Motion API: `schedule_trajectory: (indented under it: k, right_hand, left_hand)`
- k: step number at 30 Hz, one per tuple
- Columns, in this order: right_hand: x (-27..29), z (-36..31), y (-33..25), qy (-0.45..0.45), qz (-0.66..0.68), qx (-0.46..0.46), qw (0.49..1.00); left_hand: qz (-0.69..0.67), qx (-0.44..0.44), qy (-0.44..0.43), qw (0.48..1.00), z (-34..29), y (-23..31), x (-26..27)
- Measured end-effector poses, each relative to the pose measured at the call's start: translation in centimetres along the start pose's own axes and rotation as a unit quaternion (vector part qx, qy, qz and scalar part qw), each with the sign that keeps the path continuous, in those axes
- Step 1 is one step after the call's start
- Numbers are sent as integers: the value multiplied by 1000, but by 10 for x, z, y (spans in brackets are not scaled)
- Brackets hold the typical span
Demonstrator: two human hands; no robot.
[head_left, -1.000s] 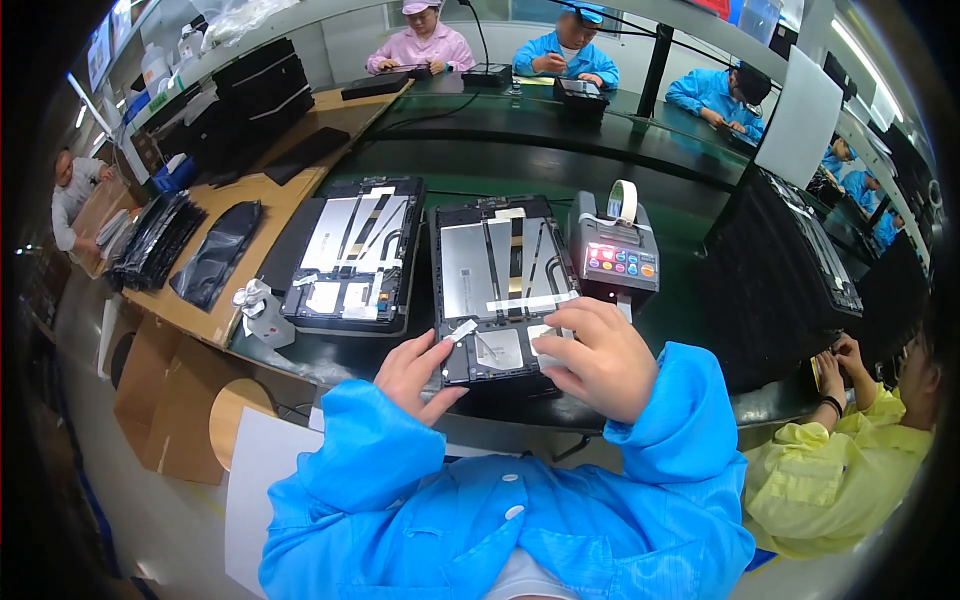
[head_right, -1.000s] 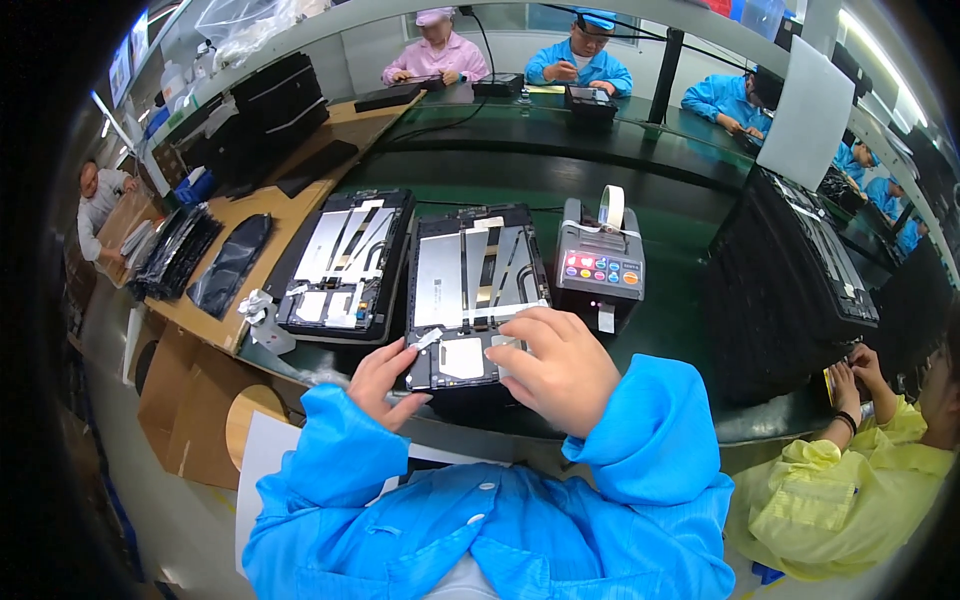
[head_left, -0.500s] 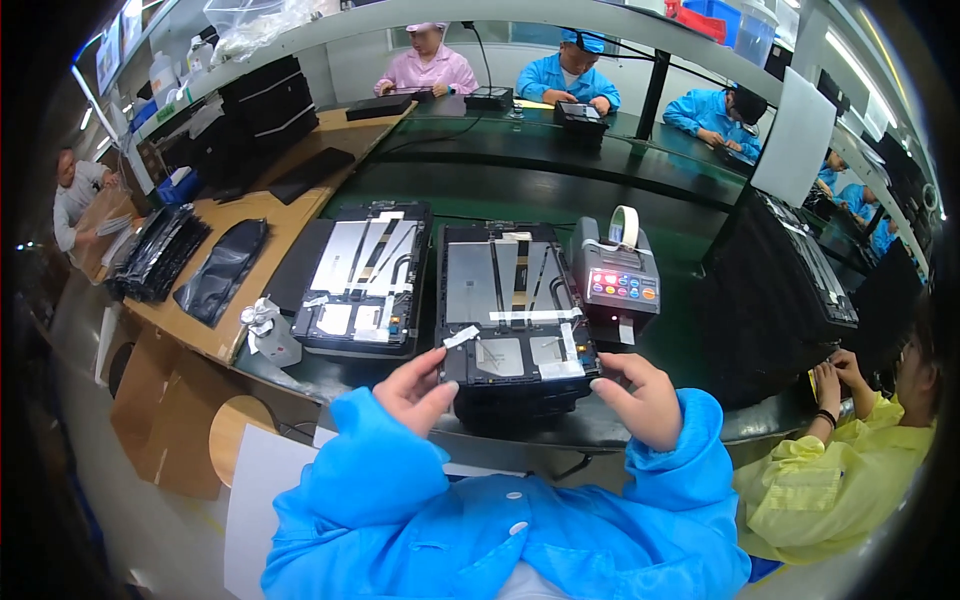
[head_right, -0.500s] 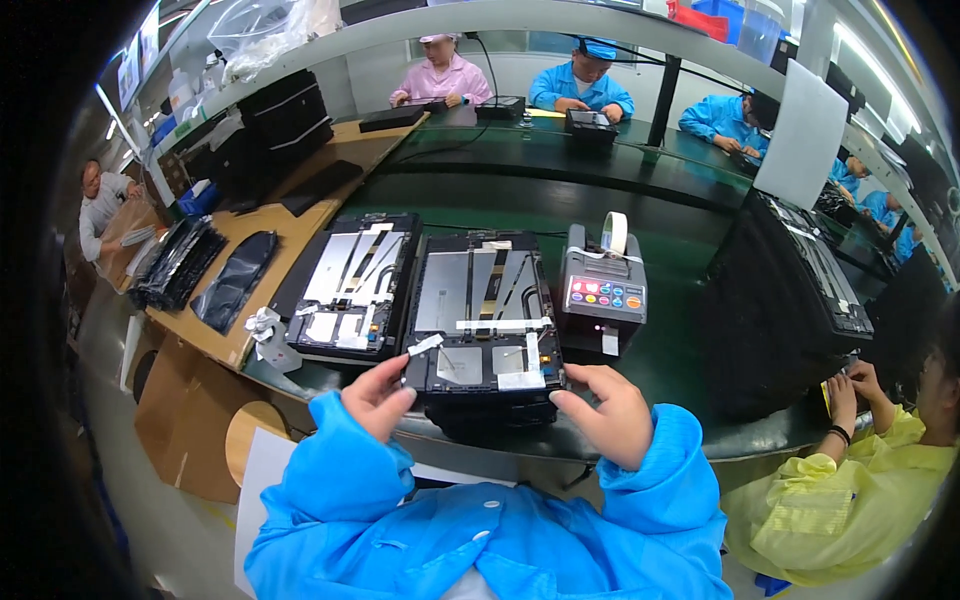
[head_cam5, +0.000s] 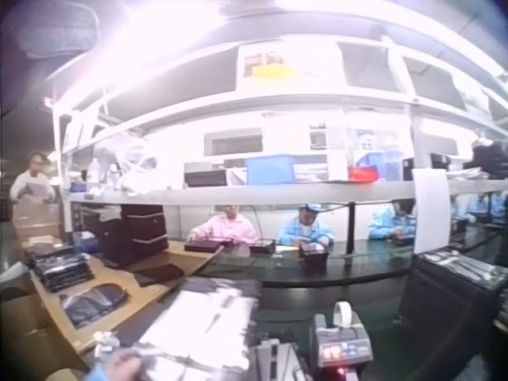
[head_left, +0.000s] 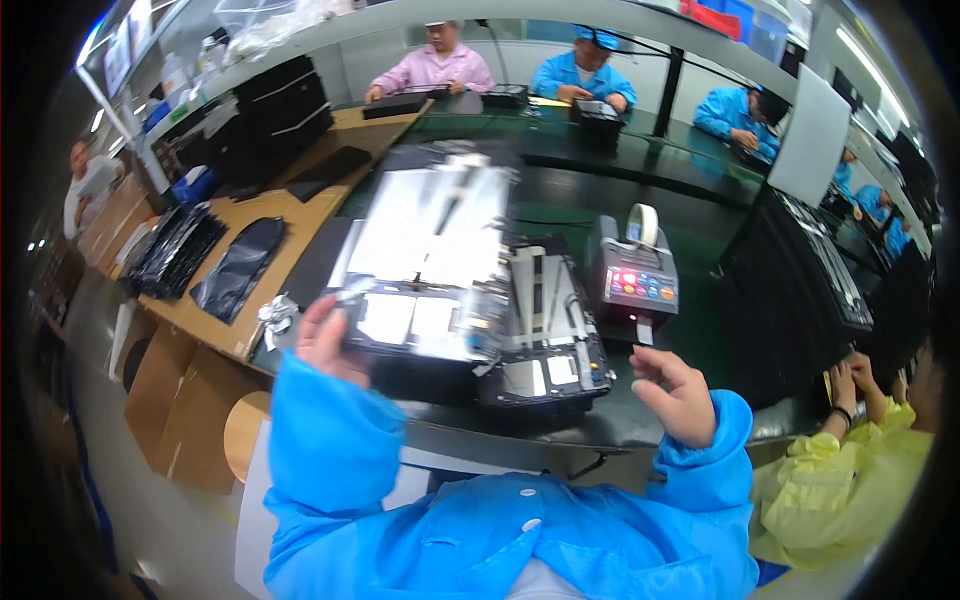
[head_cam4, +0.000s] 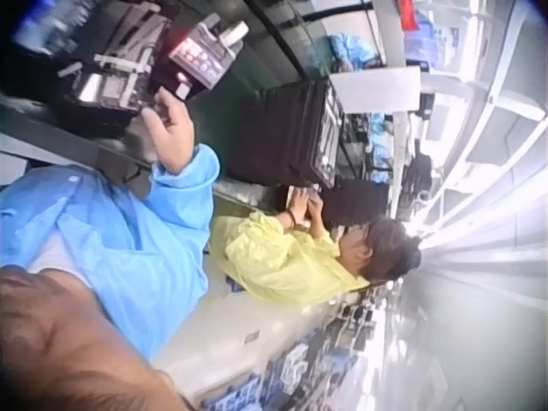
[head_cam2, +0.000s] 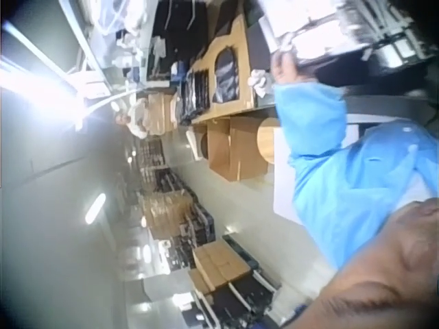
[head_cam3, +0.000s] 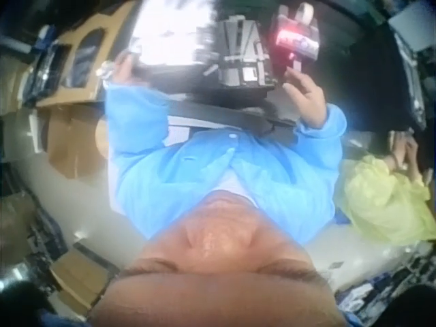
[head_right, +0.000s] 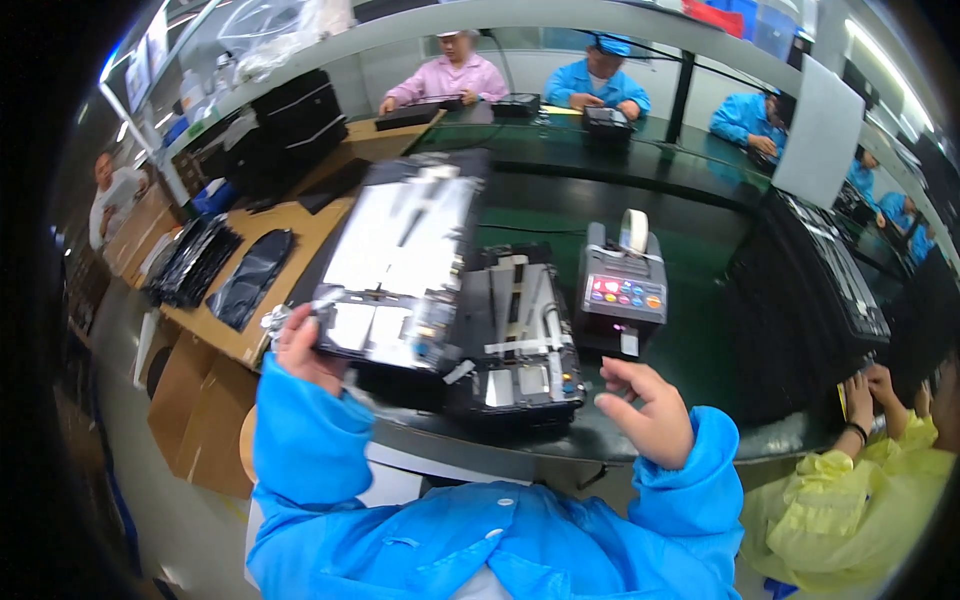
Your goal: The person applies adhesive strips and electronic components to tablet housings on an assembly line. The adhesive strips are applied using a tape dispenser.
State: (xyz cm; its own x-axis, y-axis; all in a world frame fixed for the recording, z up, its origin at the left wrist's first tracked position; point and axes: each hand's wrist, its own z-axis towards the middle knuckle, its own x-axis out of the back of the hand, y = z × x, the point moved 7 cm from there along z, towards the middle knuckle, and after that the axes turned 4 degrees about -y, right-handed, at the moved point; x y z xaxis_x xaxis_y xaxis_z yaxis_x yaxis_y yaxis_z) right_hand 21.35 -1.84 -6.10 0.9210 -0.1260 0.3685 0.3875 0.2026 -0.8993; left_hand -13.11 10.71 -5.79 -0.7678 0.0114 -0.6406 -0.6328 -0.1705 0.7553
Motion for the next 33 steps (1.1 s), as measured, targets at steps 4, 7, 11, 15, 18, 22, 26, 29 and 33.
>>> schedule_trajectory:
  k: [4, 7, 11, 15, 18, 22, 26, 29, 33]
  right_hand:
    - [28, -7, 34, 170, 136, -84, 972]
    - [31, -16, 82, 258, 210, -174, 927]
    - [6, -7, 115, 246, 328, -275, 870]
    - [-15, 14, 118, 225, 414, -252, 845]
    - [-14, 18, 120, 292, 407, -231, 834]
    - [-5, 8, 115, 326, 336, -208, 859]
    - [-1, -6, 67, 201, 212, -86, 952]
    - [7, -10, 36, 136, 55, -67, 987]
    - [-6, 7, -19, -15, -177, 133, 975]
  left_hand:
    - [-2, -37, -63, 997, 47, 18, 60]
    - [54, -38, 10, 998, 67, 17, 103]
    - [94, -33, 65, 993, 82, 8, 116]
    - [179, -100, 56, 977, 98, 19, 129]
    - [240, -71, 114, 961, 101, 17, 126]
    - [327, -128, 82, 933, 105, 29, 123]
    - [550, -245, 70, 796, 58, 57, 55]
    - [624, -217, -64, 748, -2, 27, -29]
    - [612, -373, -461, 523, -87, -43, -129]
